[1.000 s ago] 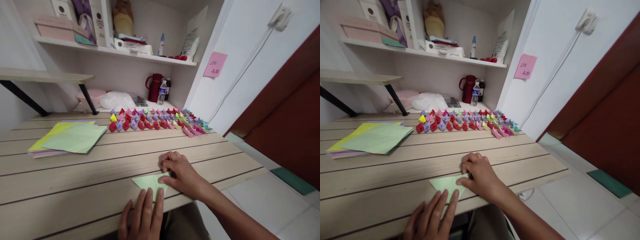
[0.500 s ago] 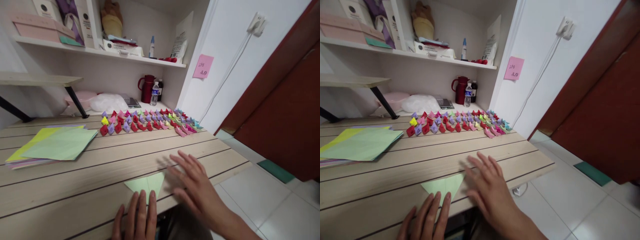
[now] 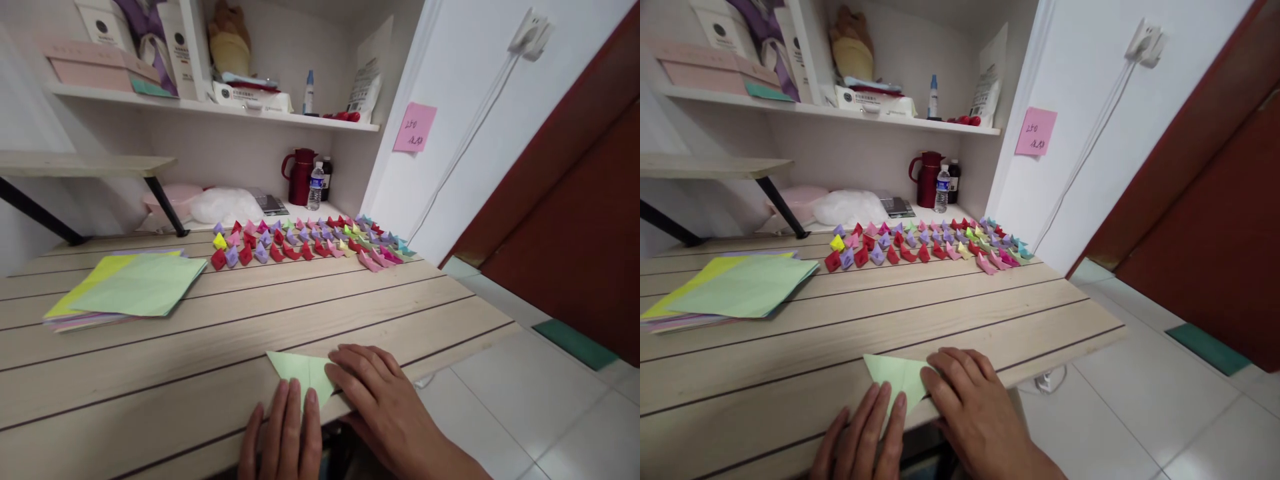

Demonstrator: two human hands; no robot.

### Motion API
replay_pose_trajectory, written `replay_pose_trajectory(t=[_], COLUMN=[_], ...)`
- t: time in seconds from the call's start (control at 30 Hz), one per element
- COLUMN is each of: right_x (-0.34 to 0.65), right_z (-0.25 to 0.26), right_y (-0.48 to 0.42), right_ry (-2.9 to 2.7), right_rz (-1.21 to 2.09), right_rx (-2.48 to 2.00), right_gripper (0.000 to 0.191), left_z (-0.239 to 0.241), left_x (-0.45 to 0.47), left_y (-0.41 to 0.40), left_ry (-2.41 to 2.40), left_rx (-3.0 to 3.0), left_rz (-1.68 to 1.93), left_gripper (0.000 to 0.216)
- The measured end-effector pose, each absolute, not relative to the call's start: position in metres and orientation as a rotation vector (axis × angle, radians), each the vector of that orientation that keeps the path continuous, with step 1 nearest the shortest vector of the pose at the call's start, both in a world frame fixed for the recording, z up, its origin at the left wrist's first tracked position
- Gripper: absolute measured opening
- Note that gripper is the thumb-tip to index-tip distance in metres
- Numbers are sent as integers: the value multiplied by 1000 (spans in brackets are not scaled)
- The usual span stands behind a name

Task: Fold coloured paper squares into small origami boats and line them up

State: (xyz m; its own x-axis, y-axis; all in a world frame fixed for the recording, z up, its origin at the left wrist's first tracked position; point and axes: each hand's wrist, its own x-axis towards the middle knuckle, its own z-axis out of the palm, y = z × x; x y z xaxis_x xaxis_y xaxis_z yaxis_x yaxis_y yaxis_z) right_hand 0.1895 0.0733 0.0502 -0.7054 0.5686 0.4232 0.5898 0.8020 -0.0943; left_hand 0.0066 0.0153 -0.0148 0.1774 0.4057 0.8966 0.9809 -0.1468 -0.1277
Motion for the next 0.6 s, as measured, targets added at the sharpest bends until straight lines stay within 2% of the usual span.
replay_pose_trajectory(t=[0.13,0.33,0.6], right_x=[192,194,197], right_z=[49,50,52], right_y=[66,63,66], right_ry=[-2517,-2470,-2422], right_rz=[-5,109,242], right_rx=[-864,-864,-829], right_gripper=[27,27,26], left_z=[-12,-8,-6], left_x=[1,-4,-16], left_y=[5,-5,-3], left_ry=[-1353,-1433,-1289], left_rx=[-1830,-1966,-2036], left_rz=[-1068,-1095,-1004], left_gripper=[30,31,38])
